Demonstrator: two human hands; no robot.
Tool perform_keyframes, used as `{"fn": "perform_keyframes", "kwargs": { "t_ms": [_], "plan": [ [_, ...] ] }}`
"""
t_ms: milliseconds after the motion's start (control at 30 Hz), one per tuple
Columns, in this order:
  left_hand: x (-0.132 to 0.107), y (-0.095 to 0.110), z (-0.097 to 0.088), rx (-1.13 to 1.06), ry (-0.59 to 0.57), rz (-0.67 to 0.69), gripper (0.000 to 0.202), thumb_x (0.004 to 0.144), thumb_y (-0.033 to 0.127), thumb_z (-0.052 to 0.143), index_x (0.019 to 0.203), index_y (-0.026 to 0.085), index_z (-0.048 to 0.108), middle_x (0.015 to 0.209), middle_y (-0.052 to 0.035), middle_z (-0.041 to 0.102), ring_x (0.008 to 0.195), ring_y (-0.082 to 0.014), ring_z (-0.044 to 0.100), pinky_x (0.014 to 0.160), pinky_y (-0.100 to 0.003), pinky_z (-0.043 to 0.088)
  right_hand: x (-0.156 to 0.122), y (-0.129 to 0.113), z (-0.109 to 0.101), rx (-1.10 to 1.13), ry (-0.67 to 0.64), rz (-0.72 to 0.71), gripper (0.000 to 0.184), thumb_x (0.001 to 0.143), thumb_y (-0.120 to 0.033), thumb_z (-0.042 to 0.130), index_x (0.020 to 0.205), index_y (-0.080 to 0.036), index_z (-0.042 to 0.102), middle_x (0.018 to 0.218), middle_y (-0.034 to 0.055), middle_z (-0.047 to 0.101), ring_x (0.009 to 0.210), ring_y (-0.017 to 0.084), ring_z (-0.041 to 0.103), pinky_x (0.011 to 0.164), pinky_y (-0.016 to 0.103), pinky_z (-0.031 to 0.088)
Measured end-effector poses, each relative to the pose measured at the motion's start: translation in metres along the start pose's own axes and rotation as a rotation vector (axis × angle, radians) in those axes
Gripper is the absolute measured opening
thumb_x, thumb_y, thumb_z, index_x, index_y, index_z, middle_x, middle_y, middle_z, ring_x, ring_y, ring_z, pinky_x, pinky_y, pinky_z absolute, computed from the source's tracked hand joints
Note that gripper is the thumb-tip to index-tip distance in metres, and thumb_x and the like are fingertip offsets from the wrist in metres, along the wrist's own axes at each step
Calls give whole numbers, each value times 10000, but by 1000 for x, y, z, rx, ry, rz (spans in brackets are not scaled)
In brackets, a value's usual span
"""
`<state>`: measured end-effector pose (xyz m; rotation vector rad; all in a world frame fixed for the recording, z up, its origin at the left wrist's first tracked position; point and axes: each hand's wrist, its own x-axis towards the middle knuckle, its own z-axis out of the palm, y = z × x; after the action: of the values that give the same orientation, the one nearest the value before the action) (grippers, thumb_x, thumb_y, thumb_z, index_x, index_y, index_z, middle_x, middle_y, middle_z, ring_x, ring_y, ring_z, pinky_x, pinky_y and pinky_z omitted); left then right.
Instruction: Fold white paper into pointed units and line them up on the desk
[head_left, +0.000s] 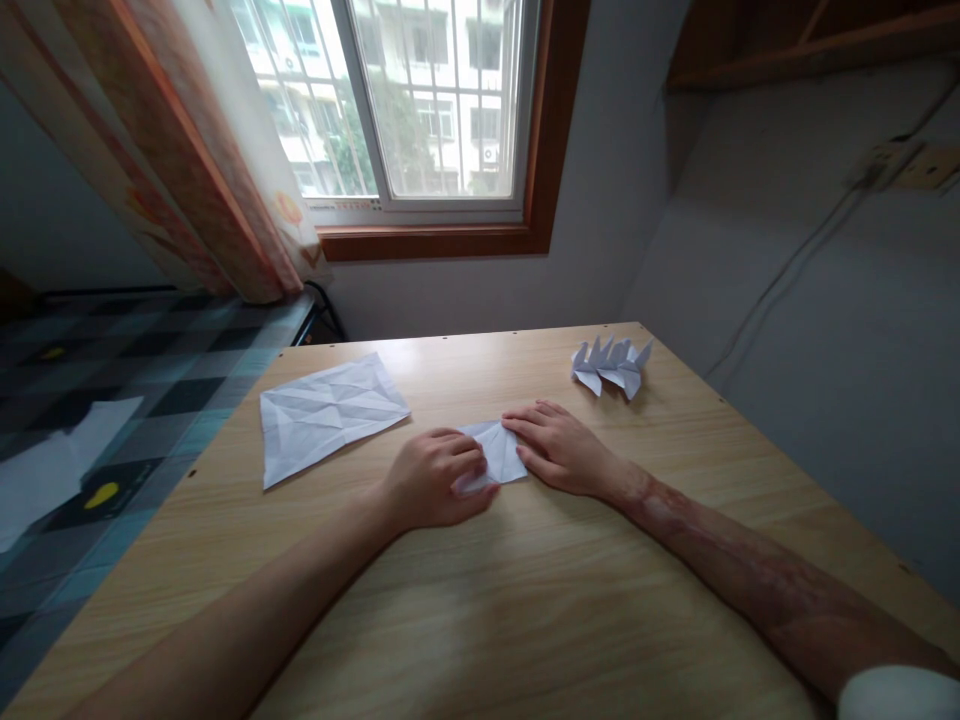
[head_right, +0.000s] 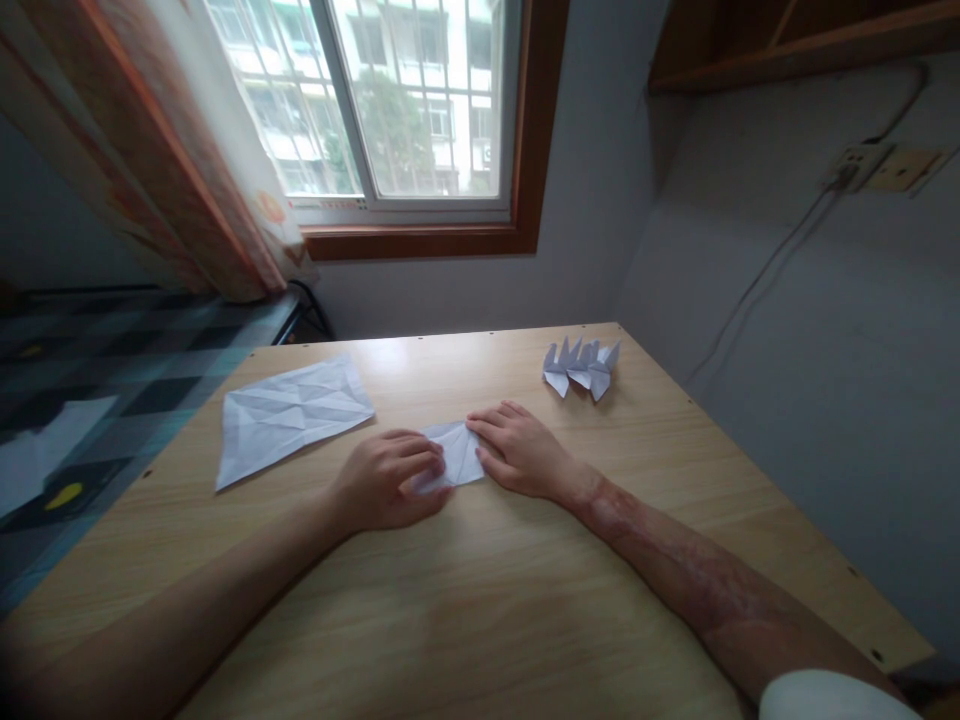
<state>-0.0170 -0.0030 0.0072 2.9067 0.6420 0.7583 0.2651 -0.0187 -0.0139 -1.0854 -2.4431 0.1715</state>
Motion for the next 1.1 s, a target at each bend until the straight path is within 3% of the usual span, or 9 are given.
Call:
{"fn": "perform_keyframes", "kwargs": {
  "t_ms": [100, 200, 333, 433, 567, 700, 867, 1000, 1100],
  "plan": [
    [0, -3, 1, 102, 6, -88, 423, 922, 638, 763, 974, 219, 757, 1025, -92, 829, 872, -275, 809, 815, -413, 646, 0, 1, 0, -21, 51, -1, 464, 1013, -197, 631, 1475, -176, 675, 1466, 153, 719, 1326, 328, 658, 1254, 573, 436],
    [0, -7, 3, 108, 2, -107, 568, 869, 700, 811, 1146, 207, 758, 1214, -119, 814, 958, -298, 815, 831, -418, 648, 0, 1, 1, -31, 79, -15, 482, 972, -152, 654, 1452, -173, 685, 1420, 147, 736, 1283, 332, 665, 1211, 559, 477],
    [-2, -13, 7, 123, 2, -120, 395, 996, 537, 741, 1215, 210, 763, 1279, -112, 814, 966, -270, 828, 818, -383, 658, 0, 2, 2, -24, 106, -18, 448, 989, -173, 667, 1436, -184, 693, 1390, 144, 744, 1254, 329, 665, 1157, 538, 519],
    [-3, -14, 7, 148, -15, -51, 271, 1031, 386, 671, 1209, 213, 778, 1302, -105, 822, 1019, -279, 837, 844, -381, 672, 0, 2, 3, -18, 122, -20, 426, 1003, -184, 670, 1428, -188, 696, 1372, 140, 752, 1240, 329, 666, 1144, 539, 526],
    [-5, -16, 7, 183, -12, 34, 316, 1007, 236, 608, 1273, 213, 776, 1460, -102, 762, 1103, -297, 834, 899, -407, 682, 0, 3, 4, -6, 137, -23, 436, 990, -180, 692, 1425, -207, 696, 1356, 134, 758, 1234, 330, 668, 1131, 540, 532],
    [-7, -16, 9, 121, 21, -4, 300, 1063, 230, 569, 1280, 232, 776, 1329, -77, 827, 1175, -270, 818, 953, -373, 663, 0, 2, 3, 11, 150, -24, 427, 983, -175, 704, 1408, -216, 702, 1360, 134, 757, 1225, 328, 675, 1119, 537, 539],
    [-7, -14, 6, -69, 84, -239, 267, 1122, 298, 535, 1192, 217, 780, 1011, -63, 863, 813, -193, 810, 736, -271, 597, 0, 2, 2, 57, 161, -38, 390, 1000, -231, 743, 1388, -247, 708, 1397, 119, 751, 1267, 322, 679, 1124, 527, 538],
    [-6, -13, 0, -317, 134, -315, 263, 1130, 315, 532, 1163, 203, 768, 958, -31, 841, 788, -149, 758, 746, -230, 560, 1, 4, 1, 122, 159, -108, 217, 1098, -295, 669, 1296, -268, 752, 1312, 84, 807, 1213, 275, 731, 1109, 492, 530],
    [-4, -14, -1, -489, 136, -412, 271, 1104, 381, 584, 1108, 188, 774, 874, -12, 813, 729, -137, 714, 684, -217, 547, 1, 5, 3, 216, 230, -137, 163, 1116, -289, 637, 1191, -264, 779, 1178, 66, 847, 1093, 246, 770, 1128, 490, 514]
  ]
}}
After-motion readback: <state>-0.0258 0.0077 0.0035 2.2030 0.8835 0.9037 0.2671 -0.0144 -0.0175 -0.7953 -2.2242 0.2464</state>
